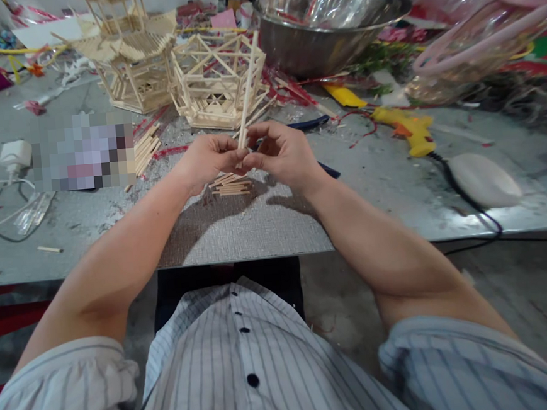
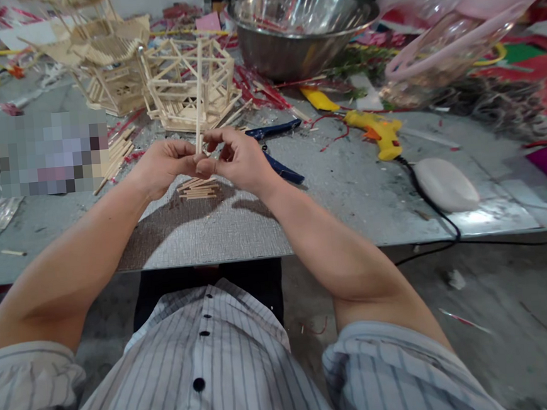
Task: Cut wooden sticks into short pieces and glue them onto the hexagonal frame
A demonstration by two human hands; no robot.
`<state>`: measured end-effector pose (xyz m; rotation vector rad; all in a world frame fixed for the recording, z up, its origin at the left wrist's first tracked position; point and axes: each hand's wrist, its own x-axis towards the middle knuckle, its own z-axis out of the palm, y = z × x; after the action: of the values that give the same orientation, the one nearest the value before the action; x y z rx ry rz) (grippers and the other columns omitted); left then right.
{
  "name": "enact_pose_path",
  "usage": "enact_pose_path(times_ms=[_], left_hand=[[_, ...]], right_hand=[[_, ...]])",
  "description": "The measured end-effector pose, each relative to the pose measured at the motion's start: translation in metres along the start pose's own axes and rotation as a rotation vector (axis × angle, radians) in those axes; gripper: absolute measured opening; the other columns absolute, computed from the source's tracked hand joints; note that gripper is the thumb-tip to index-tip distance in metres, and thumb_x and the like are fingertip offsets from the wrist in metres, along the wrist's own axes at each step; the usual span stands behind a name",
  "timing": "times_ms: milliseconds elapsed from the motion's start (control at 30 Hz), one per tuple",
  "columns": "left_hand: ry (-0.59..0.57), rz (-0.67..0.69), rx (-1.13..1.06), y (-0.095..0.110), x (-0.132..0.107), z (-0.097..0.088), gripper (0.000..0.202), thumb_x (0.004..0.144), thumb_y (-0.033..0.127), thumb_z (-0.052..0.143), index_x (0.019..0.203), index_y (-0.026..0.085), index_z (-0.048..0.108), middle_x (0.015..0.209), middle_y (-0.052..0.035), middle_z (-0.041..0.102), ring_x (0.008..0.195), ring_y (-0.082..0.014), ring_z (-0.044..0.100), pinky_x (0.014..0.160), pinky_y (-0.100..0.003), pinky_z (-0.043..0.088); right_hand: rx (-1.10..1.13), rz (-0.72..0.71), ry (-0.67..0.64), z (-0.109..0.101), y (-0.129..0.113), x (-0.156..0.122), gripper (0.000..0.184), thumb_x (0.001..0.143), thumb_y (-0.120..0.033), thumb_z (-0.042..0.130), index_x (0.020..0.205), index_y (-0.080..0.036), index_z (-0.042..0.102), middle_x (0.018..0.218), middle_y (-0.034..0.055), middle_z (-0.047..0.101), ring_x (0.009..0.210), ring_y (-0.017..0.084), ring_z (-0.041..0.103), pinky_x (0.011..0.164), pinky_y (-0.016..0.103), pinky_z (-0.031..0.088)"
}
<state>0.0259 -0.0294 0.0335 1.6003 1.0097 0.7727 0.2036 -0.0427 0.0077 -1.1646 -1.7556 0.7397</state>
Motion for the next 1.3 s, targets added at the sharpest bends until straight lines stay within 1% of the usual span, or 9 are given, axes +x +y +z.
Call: enact_pose_path(times_ms=[100,167,400,600,733,867,967,1100,1300], left_hand=[[0.062,0.015,-0.018,-0.002,0.001,-0.001,0.011,0.089,0.023,0.068,0.082,0.014,0.067,0.068,-0.0005,0.070,0.079,-0.0137,0.072,0.078,-0.027,0.057],[0.070,0.018,-0.043,-0.002,0.001,0.000,0.010,0.089,0.020,0.066,0.082,0.014,0.066,0.070,-0.0004,0.070,0.079,-0.0130,0.071,0.078,-0.027,0.057],[0.047,0.033,-0.091,-0.001,0.000,0.005,0.017,0.089,0.018,0.066,0.073,0.015,0.063,0.070,0.0000,0.068,0.073,-0.0115,0.068,0.079,-0.028,0.055],[0.043,0.043,-0.030,-0.001,-0.001,0.006,0.018,0.087,0.024,0.070,0.073,0.015,0.065,0.068,-0.0007,0.068,0.075,-0.0129,0.067,0.080,-0.030,0.053],[0.036,0.057,0.028,-0.003,0.000,0.004,0.019,0.085,0.027,0.073,0.071,0.014,0.067,0.067,-0.0009,0.069,0.075,-0.0137,0.067,0.078,-0.029,0.051],[-0.008,0.052,0.062,-0.001,-0.001,0.003,0.016,0.084,0.022,0.072,0.071,0.014,0.069,0.069,-0.0024,0.071,0.073,-0.0133,0.067,0.077,-0.028,0.051],[-0.056,0.041,0.140,0.003,-0.004,0.003,0.013,0.082,0.017,0.070,0.070,0.013,0.070,0.071,-0.0032,0.073,0.069,-0.0125,0.065,0.075,-0.028,0.051],[-0.098,0.013,0.181,0.007,-0.008,0.005,0.013,0.082,0.017,0.071,0.069,0.013,0.070,0.072,-0.0036,0.074,0.069,-0.0123,0.066,0.074,-0.027,0.052],[-0.069,0.073,0.060,0.003,-0.006,0.008,0.016,0.089,0.028,0.069,0.083,0.014,0.073,0.071,-0.0030,0.073,0.071,-0.0123,0.069,0.074,-0.026,0.053]], right_hand=[[-0.219,-0.070,-0.036,0.001,0.000,-0.001,0.073,0.074,-0.064,0.077,0.134,-0.026,0.059,0.118,0.0074,0.066,0.083,0.017,0.064,0.069,0.030,0.051],[-0.327,-0.100,-0.051,0.002,-0.001,-0.002,0.077,0.077,-0.062,0.075,0.141,-0.026,0.053,0.123,0.0087,0.064,0.087,0.019,0.065,0.074,0.033,0.053],[-0.493,-0.138,-0.056,-0.001,-0.007,-0.006,0.068,0.087,-0.049,0.066,0.148,-0.025,0.047,0.125,0.0086,0.065,0.088,0.020,0.066,0.080,0.036,0.053],[-0.444,-0.108,-0.054,-0.001,-0.008,-0.006,0.069,0.085,-0.054,0.068,0.145,-0.026,0.050,0.124,0.0085,0.065,0.089,0.020,0.065,0.078,0.035,0.053],[-0.216,-0.083,-0.079,-0.002,-0.002,-0.001,0.069,0.080,-0.060,0.073,0.138,-0.026,0.056,0.118,0.0067,0.066,0.089,0.018,0.065,0.071,0.030,0.052],[0.061,-0.007,-0.012,-0.005,0.002,0.003,0.038,0.086,-0.052,0.070,0.112,-0.024,0.067,0.094,0.0027,0.067,0.076,0.014,0.062,0.064,0.027,0.051],[0.152,0.070,0.001,-0.005,0.000,0.003,0.021,0.087,-0.043,0.072,0.088,-0.023,0.068,0.078,-0.0002,0.064,0.062,0.011,0.056,0.057,0.027,0.047],[0.193,0.100,0.010,-0.004,-0.005,0.003,0.022,0.085,-0.037,0.076,0.075,-0.022,0.063,0.066,-0.0025,0.058,0.054,0.009,0.049,0.052,0.026,0.045],[0.227,0.049,0.104,-0.001,-0.005,0.003,0.028,0.084,-0.044,0.076,0.073,-0.021,0.063,0.064,-0.0023,0.060,0.052,0.008,0.049,0.047,0.024,0.044]])
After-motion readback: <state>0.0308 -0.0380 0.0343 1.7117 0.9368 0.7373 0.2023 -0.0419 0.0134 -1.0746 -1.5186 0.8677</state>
